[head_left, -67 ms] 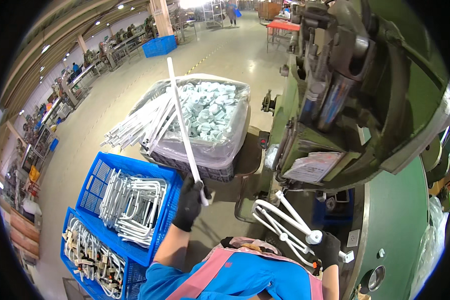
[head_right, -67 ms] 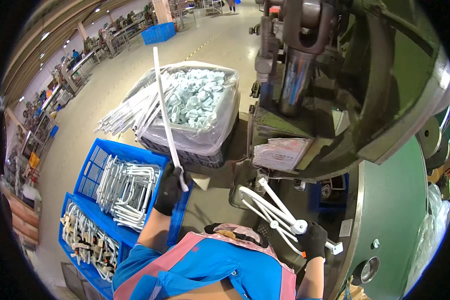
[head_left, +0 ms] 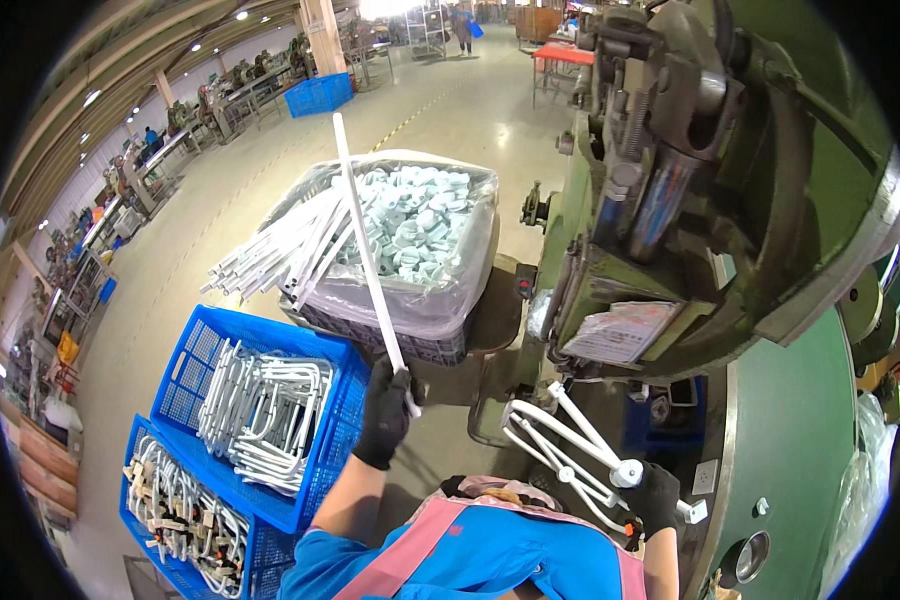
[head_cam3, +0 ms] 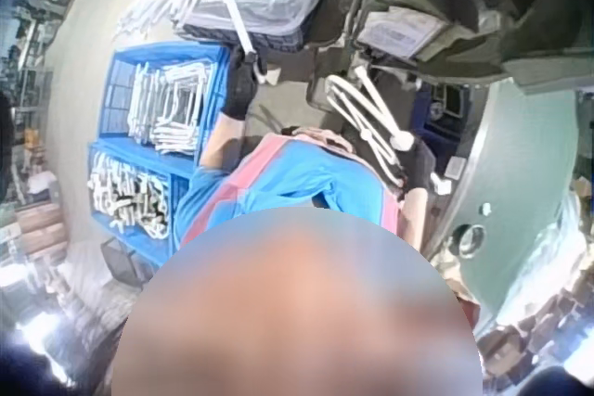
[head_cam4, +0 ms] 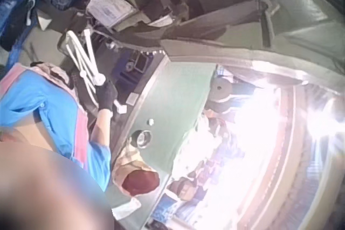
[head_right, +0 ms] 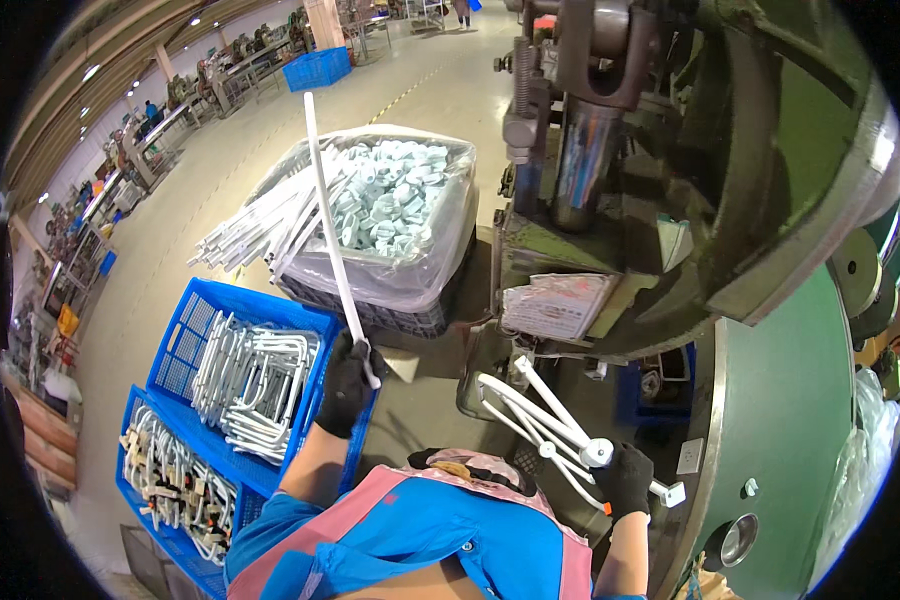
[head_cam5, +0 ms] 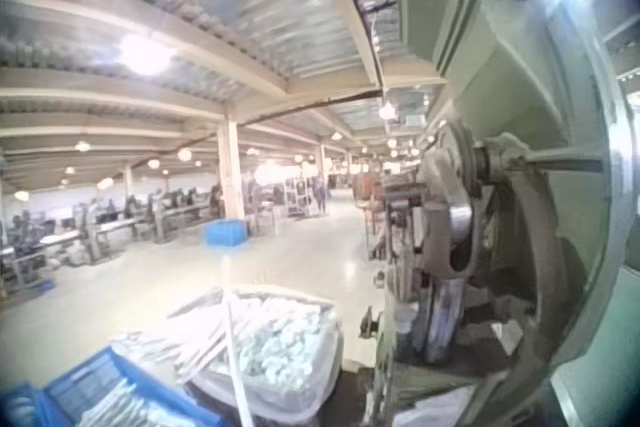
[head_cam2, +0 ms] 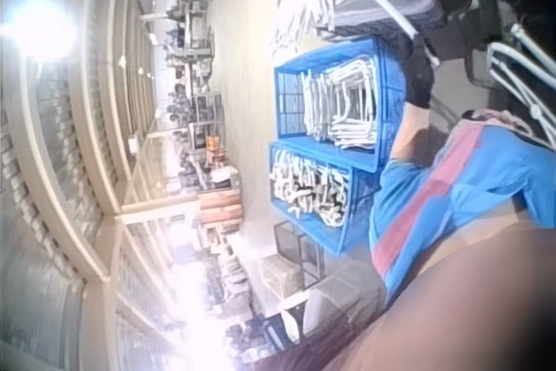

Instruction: The person assembles white plastic hangers by inserting rods into a central hub and attaching small plastic caps. The assembled hangers are placed into a blue crate.

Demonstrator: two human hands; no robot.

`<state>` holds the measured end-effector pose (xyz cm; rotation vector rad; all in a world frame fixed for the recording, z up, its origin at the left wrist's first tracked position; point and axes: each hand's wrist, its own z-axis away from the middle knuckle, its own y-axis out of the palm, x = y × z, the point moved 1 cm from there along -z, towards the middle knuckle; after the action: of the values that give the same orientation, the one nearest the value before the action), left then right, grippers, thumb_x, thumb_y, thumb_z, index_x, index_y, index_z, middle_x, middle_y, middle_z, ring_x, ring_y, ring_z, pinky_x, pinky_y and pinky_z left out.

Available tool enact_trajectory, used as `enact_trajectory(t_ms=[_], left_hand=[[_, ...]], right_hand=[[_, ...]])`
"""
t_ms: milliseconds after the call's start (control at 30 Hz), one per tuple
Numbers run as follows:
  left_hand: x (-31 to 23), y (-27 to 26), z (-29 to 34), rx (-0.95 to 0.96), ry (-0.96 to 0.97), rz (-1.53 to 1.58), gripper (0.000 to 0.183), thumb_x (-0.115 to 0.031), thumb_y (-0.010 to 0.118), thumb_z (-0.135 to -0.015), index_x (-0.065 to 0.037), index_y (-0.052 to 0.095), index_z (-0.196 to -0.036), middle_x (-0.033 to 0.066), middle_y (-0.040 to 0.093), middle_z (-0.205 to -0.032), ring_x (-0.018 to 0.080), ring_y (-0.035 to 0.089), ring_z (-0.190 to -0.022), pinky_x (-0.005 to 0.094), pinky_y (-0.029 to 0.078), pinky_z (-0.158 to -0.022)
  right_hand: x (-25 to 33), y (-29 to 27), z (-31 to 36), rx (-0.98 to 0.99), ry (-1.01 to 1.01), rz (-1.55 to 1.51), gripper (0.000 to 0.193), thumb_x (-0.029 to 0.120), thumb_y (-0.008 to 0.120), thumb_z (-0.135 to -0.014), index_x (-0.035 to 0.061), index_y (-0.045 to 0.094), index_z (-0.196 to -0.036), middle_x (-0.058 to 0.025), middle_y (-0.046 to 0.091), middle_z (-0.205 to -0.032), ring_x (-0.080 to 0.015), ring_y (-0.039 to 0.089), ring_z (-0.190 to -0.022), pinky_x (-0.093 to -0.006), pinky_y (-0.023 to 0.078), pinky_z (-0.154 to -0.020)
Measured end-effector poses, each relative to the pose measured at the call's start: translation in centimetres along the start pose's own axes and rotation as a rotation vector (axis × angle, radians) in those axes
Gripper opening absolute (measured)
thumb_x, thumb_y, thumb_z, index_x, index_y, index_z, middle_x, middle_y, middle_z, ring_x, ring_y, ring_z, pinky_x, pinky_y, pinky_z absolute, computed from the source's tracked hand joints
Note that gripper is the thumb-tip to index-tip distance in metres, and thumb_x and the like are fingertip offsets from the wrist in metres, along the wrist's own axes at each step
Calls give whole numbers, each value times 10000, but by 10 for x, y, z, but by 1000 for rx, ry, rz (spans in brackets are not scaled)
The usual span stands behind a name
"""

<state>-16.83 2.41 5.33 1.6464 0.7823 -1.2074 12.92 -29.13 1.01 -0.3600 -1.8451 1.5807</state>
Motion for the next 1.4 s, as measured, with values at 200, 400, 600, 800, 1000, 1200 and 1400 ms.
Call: enact_trajectory(t_ms=[200,400,600,800,1000,1200,1400], left_hand=[[73,1,65,-211,249,-147,87,-128,532,-936,-76,473,-976,-6,437,-742,88,425,-598,253,351,-516],[72,-45,140,-97,275,-930,140,-84,607,-822,-20,489,-862,173,510,-764,350,510,-690,434,404,-620],[64,-64,157,105,636,-1111,173,-59,671,-727,-75,548,-847,133,559,-781,343,562,-699,429,454,-613],[53,-21,113,598,638,-1210,286,-235,699,-750,-83,614,-977,108,601,-832,309,614,-786,421,489,-656],[44,22,60,793,458,-1175,336,-288,700,-782,-85,627,-1040,134,627,-836,306,629,-716,398,497,-617],[48,69,12,775,616,-1001,308,-276,645,-849,-80,599,-1082,153,619,-879,341,623,-740,440,488,-631],[90,139,-10,766,646,-945,291,-230,643,-845,-56,598,-1073,165,620,-864,365,608,-775,448,478,-673]], right_hand=[[-19,-2,-19,-51,-164,40,252,208,741,-619,121,668,-845,-103,661,-810,-304,638,-765,-403,505,-666],[-31,-3,-33,-61,-233,152,442,241,796,-576,151,632,-976,-79,645,-890,-290,612,-856,-408,476,-727],[-16,-28,-28,-213,-399,162,694,359,814,-599,93,542,-1180,-148,593,-1017,-362,567,-960,-418,447,-815],[51,-55,5,195,-263,-1534,875,553,733,-709,10,421,-1321,-172,580,-1169,-241,589,-1016,-365,468,-886],[17,-30,-1,-251,179,-1803,292,294,504,-972,21,601,-1014,-76,593,-826,-172,574,-788,-299,466,-760],[-59,-42,8,-882,550,-128,419,206,629,-868,-6,540,-1218,-212,550,-1203,-335,520,-1111,-424,401,-957],[-132,5,4,-569,494,-981,349,132,635,-816,22,577,-1142,-111,601,-1001,-214,568,-950,-332,453,-820]])
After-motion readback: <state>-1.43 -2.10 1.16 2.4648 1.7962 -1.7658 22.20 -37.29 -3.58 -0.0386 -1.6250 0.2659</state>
